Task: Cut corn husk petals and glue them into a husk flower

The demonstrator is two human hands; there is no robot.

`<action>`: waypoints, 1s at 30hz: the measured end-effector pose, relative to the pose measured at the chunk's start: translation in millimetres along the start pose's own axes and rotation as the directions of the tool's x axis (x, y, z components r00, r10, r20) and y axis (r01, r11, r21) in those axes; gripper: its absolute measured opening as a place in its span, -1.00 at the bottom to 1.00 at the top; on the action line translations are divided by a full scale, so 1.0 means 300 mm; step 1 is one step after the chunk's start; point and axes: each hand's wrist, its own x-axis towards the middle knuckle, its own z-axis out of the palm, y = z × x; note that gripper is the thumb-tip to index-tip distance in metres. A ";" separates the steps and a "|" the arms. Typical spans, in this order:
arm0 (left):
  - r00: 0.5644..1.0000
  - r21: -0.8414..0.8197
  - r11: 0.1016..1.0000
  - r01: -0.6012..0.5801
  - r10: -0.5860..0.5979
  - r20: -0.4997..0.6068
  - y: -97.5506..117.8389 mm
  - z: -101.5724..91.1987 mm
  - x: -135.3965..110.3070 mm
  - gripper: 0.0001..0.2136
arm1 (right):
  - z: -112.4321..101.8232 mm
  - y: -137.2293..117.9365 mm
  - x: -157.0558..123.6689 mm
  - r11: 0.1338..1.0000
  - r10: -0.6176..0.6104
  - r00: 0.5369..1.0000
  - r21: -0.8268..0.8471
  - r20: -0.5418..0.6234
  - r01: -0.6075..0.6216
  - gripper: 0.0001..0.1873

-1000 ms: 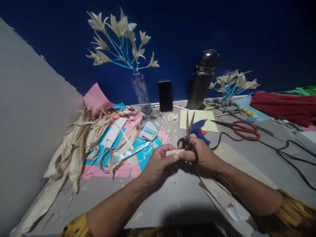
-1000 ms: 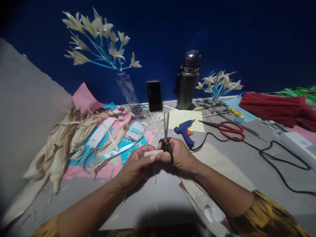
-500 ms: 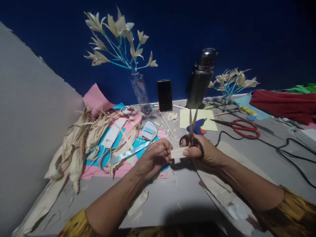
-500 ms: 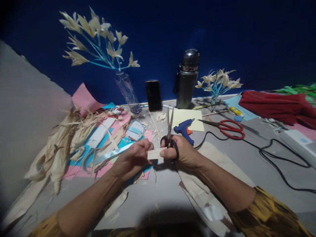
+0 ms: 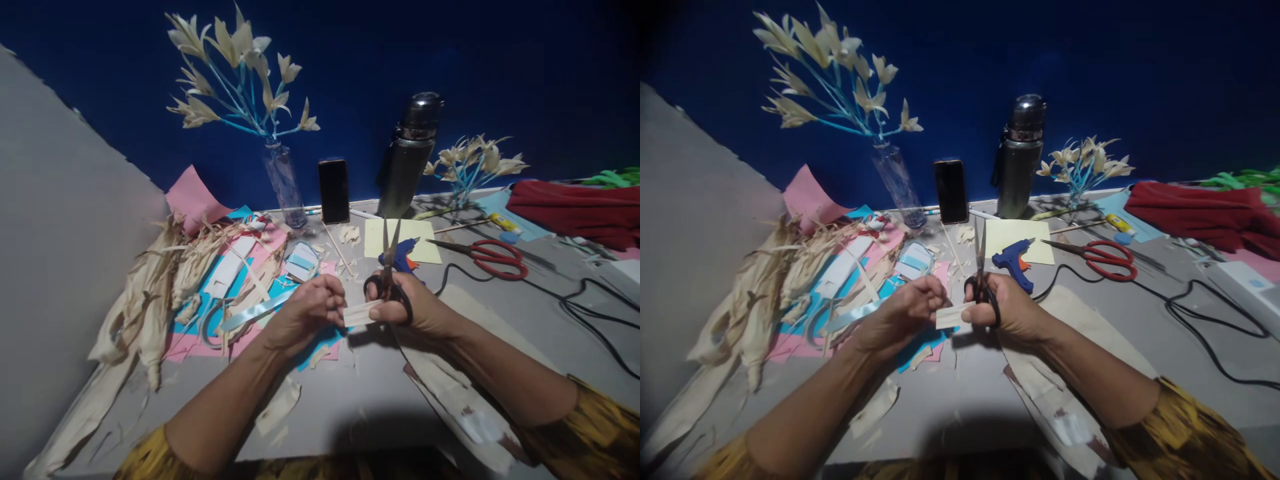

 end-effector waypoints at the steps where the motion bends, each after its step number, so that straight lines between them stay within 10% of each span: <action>1: 0.999 0.060 0.998 0.033 -0.032 -0.019 -0.014 0.008 0.000 -0.68 | 0.004 -0.002 -0.001 1.000 0.006 1.000 -0.021 0.010 -0.006 -0.66; 7: 0.988 0.229 0.967 0.111 -0.082 -0.133 -0.102 0.043 -0.005 -0.73 | 0.034 0.002 -0.007 1.000 0.029 1.000 0.006 -0.007 -0.029 -0.62; 14: 0.995 -0.015 0.998 0.053 -0.052 0.084 -0.041 -0.002 0.003 -0.67 | 0.032 -0.007 -0.010 0.992 0.012 0.999 0.125 -0.041 -0.007 -0.60; 22: 0.994 0.169 0.981 0.099 -0.091 -0.054 -0.087 0.027 0.000 -0.72 | 0.038 -0.004 -0.005 0.994 0.039 0.998 0.106 -0.042 -0.034 -0.55; 30: 0.997 -0.022 1.000 -0.001 0.003 0.075 -0.035 -0.001 0.004 -0.72 | 0.026 -0.002 -0.002 0.988 -0.013 0.997 0.153 -0.082 0.026 -0.61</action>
